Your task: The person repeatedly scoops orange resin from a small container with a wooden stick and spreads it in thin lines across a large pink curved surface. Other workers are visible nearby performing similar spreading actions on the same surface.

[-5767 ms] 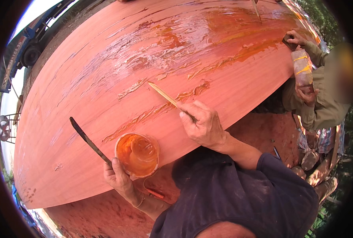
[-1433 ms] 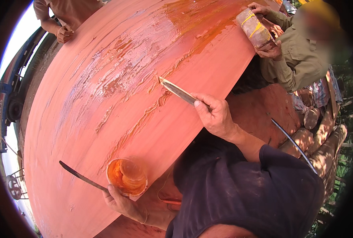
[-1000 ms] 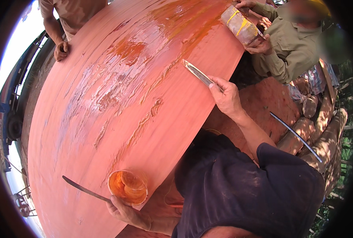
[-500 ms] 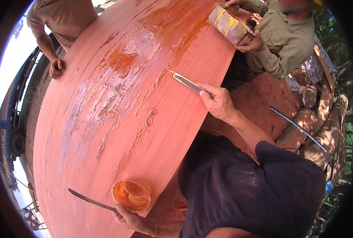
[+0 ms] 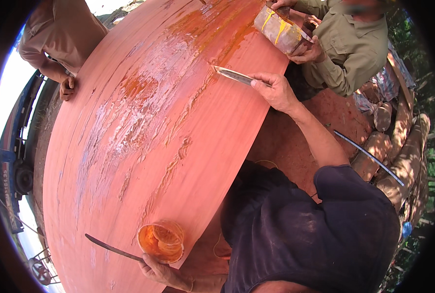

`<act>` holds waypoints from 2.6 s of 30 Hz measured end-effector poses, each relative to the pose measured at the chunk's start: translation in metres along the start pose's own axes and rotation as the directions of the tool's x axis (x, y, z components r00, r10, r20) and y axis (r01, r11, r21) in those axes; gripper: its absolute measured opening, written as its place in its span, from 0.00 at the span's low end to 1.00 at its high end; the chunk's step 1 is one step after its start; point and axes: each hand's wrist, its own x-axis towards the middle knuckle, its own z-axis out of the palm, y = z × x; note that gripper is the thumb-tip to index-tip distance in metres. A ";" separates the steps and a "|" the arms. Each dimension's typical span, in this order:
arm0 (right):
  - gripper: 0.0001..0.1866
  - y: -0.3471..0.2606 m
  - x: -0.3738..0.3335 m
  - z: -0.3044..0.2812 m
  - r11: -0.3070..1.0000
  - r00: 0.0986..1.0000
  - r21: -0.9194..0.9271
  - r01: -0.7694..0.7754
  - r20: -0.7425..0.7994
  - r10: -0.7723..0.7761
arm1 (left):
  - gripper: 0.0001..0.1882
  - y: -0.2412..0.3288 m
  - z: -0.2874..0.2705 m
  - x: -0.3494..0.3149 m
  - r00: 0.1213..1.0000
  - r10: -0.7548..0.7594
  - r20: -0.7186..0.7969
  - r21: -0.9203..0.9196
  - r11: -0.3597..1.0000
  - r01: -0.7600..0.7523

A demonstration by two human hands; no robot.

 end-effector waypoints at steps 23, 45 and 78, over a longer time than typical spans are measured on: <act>0.13 0.020 0.063 -0.028 0.980 0.917 -0.049 0.195 0.363 -0.165 | 0.15 -0.001 -0.007 0.003 0.998 -0.004 0.056 -0.012 1.000 0.005; 0.12 0.017 0.001 -0.014 0.950 0.953 -0.126 0.285 0.143 -0.267 | 0.18 -0.005 -0.010 0.004 1.000 -0.005 0.024 0.028 1.000 0.004; 0.12 -0.020 -0.046 0.022 0.954 0.956 -0.181 0.240 -0.124 -0.265 | 0.18 0.005 0.000 -0.002 1.000 -0.014 -0.002 0.044 0.999 0.014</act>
